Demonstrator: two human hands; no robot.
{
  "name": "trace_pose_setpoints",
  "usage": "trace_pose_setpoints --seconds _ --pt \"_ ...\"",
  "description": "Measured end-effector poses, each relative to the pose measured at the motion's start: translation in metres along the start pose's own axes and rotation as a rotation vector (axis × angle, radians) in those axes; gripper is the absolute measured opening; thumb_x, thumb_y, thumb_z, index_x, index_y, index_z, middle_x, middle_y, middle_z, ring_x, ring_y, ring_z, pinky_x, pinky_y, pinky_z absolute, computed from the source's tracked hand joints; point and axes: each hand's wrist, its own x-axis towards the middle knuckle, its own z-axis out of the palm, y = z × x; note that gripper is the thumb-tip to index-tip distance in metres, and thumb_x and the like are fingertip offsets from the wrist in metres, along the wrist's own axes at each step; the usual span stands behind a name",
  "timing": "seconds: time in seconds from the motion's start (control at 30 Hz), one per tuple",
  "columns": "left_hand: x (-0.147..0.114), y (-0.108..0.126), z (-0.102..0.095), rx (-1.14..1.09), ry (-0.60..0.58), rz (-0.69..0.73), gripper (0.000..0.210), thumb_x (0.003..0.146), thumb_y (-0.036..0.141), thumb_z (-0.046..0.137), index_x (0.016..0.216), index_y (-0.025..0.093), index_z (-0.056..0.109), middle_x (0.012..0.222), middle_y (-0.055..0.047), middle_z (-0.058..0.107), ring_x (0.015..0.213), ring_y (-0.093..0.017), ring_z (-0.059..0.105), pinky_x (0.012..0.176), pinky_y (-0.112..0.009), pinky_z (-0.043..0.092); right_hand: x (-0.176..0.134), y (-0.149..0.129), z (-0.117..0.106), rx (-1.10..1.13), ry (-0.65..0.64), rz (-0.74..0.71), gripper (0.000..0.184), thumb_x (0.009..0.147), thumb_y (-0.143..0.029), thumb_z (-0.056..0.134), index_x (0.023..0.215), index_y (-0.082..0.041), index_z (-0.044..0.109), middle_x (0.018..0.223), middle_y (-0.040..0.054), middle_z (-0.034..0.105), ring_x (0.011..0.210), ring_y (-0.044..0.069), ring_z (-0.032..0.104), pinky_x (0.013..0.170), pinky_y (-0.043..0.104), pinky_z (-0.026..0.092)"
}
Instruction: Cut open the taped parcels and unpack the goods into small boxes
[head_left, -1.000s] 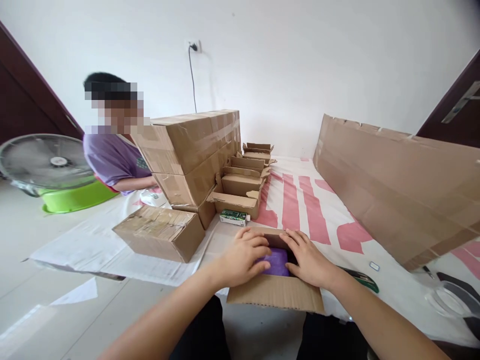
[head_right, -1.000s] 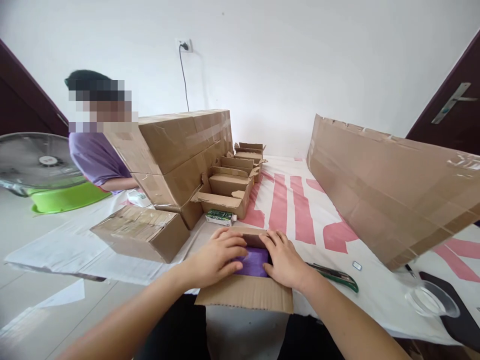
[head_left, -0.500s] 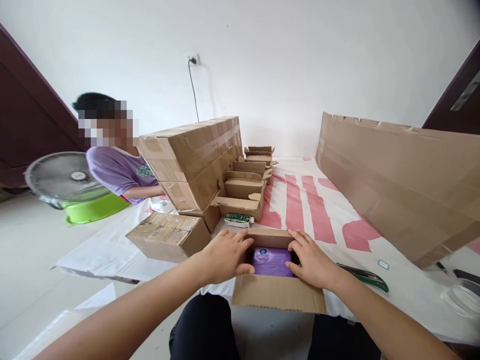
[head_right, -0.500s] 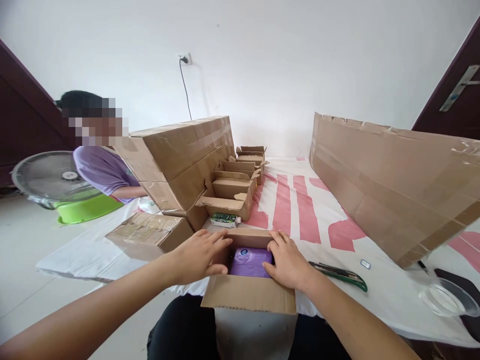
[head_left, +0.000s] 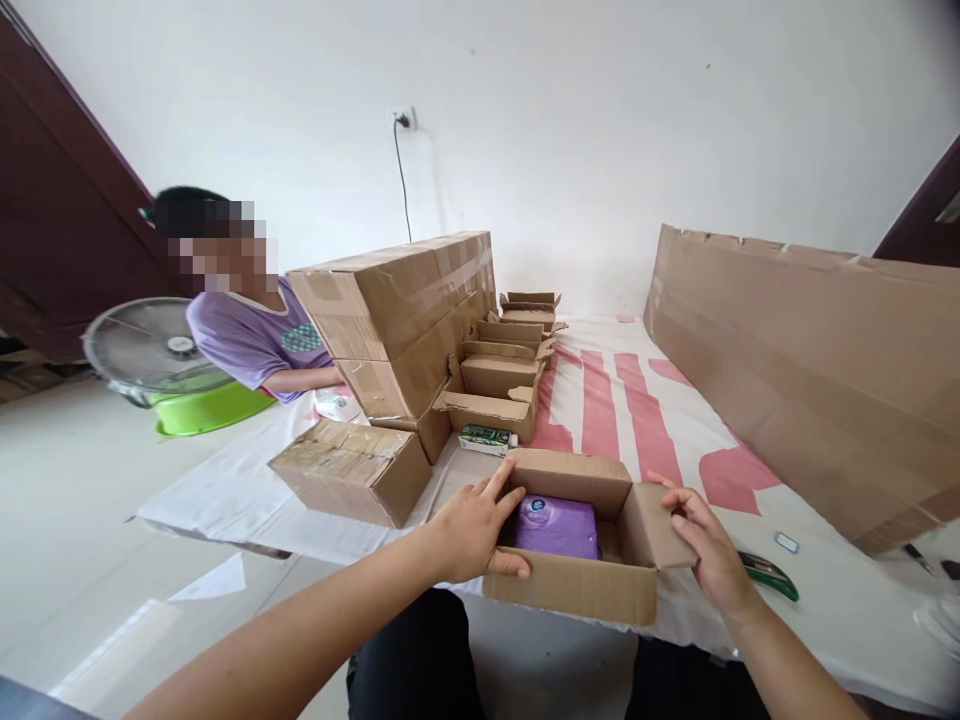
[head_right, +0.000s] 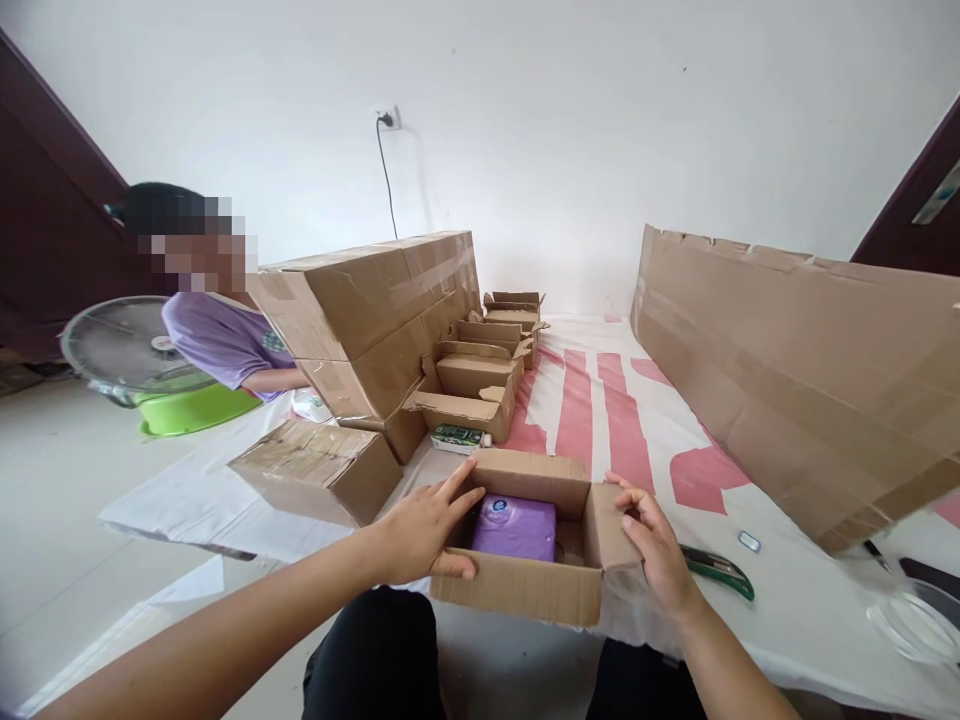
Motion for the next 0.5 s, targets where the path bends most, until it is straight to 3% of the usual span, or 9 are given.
trace_pose_setpoints --seconds 0.13,0.27,0.4,0.5 --pt "0.002 0.003 -0.008 0.064 -0.057 -0.006 0.098 0.074 0.082 0.049 0.145 0.015 0.043 0.159 -0.029 0.017 0.120 -0.045 0.057 0.098 -0.051 0.044 -0.019 0.034 0.012 -0.081 0.056 0.040 0.036 0.083 -0.054 0.059 0.102 -0.024 0.064 0.132 0.0121 0.064 0.118 0.031 0.060 0.096 0.042 0.049" --pt "0.009 0.006 -0.019 0.148 -0.009 0.046 0.096 0.071 0.082 0.053 0.135 0.012 0.055 0.150 -0.029 0.037 0.130 -0.048 0.045 0.100 -0.056 0.040 -0.033 0.055 0.028 -0.197 0.092 0.010 0.045 0.090 -0.056 0.046 0.110 -0.021 0.066 0.109 0.0108 0.073 0.100 0.028 0.068 0.086 0.038 0.055" --pt "0.022 0.021 -0.032 0.209 0.145 0.198 0.060 0.083 0.065 0.057 0.114 0.014 0.063 0.118 -0.018 0.065 0.115 -0.036 0.057 0.096 -0.047 0.043 -0.042 0.071 0.034 -0.221 0.102 0.008 0.042 0.088 -0.053 0.049 0.106 -0.020 0.069 0.092 0.0084 0.075 0.085 0.027 0.070 0.073 0.035 0.057" --pt "0.037 0.033 -0.035 0.228 0.076 0.256 0.043 0.087 0.051 0.061 0.107 0.013 0.064 0.103 -0.014 0.069 0.100 -0.031 0.064 0.089 -0.042 0.046 -0.047 0.082 0.036 -0.240 0.088 -0.004 0.034 0.086 -0.046 0.055 0.105 -0.021 0.068 0.087 0.0060 0.075 0.080 0.026 0.069 0.071 0.034 0.057"
